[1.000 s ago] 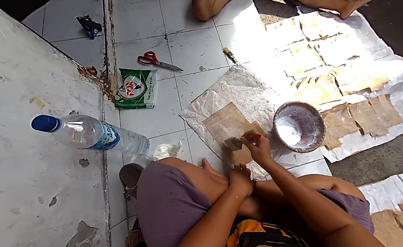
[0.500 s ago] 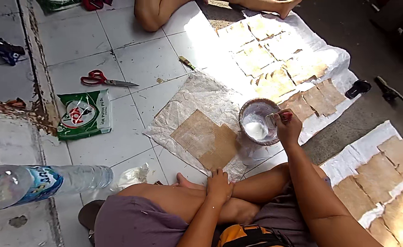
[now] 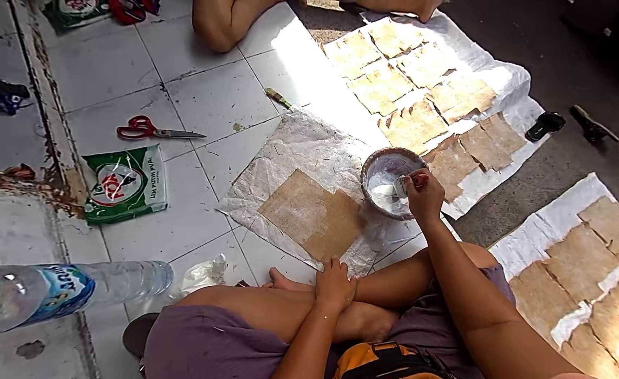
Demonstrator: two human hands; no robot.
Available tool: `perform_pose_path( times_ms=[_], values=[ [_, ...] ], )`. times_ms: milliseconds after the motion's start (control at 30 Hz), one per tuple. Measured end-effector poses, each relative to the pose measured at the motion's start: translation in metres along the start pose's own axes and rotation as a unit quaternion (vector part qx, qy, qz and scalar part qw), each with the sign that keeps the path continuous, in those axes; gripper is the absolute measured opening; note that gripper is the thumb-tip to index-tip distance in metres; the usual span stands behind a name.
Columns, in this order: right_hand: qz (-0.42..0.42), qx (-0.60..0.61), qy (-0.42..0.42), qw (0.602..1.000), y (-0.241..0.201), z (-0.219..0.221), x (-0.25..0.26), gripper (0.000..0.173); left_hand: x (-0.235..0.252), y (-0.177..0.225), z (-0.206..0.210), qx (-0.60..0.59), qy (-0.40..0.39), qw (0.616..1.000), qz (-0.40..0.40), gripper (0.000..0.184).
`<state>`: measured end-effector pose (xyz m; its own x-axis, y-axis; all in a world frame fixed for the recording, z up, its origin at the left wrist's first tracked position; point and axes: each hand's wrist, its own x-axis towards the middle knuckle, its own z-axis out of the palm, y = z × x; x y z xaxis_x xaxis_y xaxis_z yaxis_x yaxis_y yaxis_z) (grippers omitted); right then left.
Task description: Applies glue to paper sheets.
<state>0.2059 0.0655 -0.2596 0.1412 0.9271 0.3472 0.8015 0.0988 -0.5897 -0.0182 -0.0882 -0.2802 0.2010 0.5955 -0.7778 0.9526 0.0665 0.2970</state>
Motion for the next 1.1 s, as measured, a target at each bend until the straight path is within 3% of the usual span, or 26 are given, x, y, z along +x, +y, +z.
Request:
perform_pose_path(
  times_ms=[100,167,300,467,633,767,933,1000,1100],
  values=[
    [-0.023,0.015,-0.04,0.999,-0.008,0.006,-0.004,0.017,0.0,0.0,0.001,-0.009,0.003,1.0,0.002,0.065],
    [-0.01,0.087,-0.016,0.996,-0.012,0.005,-0.003,0.019,0.0,0.0,0.0,-0.011,0.002,1.0,0.003,0.065],
    [0.1,0.219,0.034,0.97,-0.003,-0.001,0.005,0.022,-0.001,0.0,0.0,-0.007,-0.002,1.0,0.0,0.066],
    [0.348,0.37,0.126,0.852,0.028,-0.014,0.023,0.024,-0.001,0.0,-0.001,-0.004,-0.002,1.0,0.0,0.066],
    [0.377,0.474,0.107,0.788,0.014,-0.037,0.03,0.008,-0.002,0.0,-0.001,-0.013,-0.006,1.0,0.003,0.067],
    [0.289,0.482,-0.007,0.827,-0.039,-0.012,0.012,0.007,-0.001,-0.001,-0.001,-0.026,-0.001,1.0,0.004,0.065],
    [0.154,0.412,-0.143,0.887,-0.069,0.062,-0.03,0.012,-0.002,-0.001,0.0,-0.03,0.001,1.0,0.007,0.064],
    [0.115,0.34,-0.161,0.92,-0.066,0.078,-0.038,0.018,-0.002,-0.002,0.0,-0.037,0.004,0.999,0.009,0.064],
    [-0.012,0.224,-0.121,0.967,-0.07,0.072,-0.041,0.015,0.0,-0.002,0.0,-0.041,0.0,0.999,0.005,0.065]
  ],
)
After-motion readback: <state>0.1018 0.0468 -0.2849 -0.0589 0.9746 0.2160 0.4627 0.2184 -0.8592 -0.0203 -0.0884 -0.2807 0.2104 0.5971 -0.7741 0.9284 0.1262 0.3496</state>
